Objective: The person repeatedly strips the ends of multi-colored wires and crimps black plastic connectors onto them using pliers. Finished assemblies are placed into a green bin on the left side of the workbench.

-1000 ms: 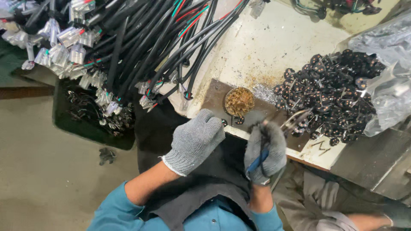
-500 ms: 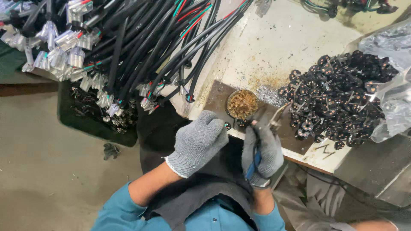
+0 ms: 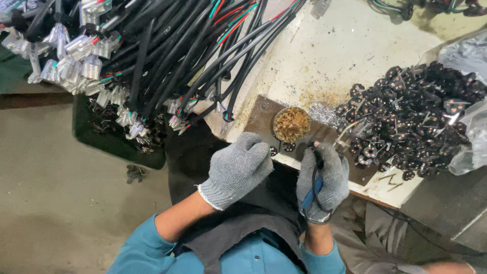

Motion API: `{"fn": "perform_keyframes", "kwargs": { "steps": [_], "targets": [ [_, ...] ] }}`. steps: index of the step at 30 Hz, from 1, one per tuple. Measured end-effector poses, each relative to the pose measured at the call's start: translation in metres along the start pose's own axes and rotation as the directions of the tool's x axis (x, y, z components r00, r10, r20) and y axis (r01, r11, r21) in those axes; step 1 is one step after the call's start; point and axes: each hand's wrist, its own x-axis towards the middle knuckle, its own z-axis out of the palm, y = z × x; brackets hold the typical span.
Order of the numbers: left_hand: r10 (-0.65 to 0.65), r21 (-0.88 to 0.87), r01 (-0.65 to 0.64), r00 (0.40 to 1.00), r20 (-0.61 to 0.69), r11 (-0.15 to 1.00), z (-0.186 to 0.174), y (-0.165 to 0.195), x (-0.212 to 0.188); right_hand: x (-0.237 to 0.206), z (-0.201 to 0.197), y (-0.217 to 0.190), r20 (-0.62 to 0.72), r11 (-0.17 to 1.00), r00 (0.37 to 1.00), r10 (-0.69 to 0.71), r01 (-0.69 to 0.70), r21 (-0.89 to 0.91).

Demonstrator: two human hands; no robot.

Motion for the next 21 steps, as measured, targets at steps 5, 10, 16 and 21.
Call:
{"fn": "perform_keyframes", "kwargs": {
  "steps": [5,10,16,21],
  "targets": [
    [0.025,-0.041,-0.026,1.000,-0.016,0.999,0.003,-0.005,-0.005,0.006,0.006,-0.006,-0.048,0.988,0.989,-0.139,0.136,-0.073],
    [-0.008,0.005,0.008,1.000,-0.007,1.000,0.007,-0.002,0.000,0.015,-0.004,-0.026,0.077,0.953,0.969,-0.236,0.246,-0.175],
    [0.105,-0.152,-0.108,0.994,-0.030,0.982,-0.006,-0.021,-0.010,0.021,-0.011,-0.001,-0.020,0.979,0.993,-0.115,0.117,0.168],
    [0.047,-0.253,-0.006,0.986,0.157,0.967,-0.039,-0.047,-0.062,0.013,-0.004,0.014,0.041,0.979,0.999,-0.028,0.019,0.203]
  ]
}}
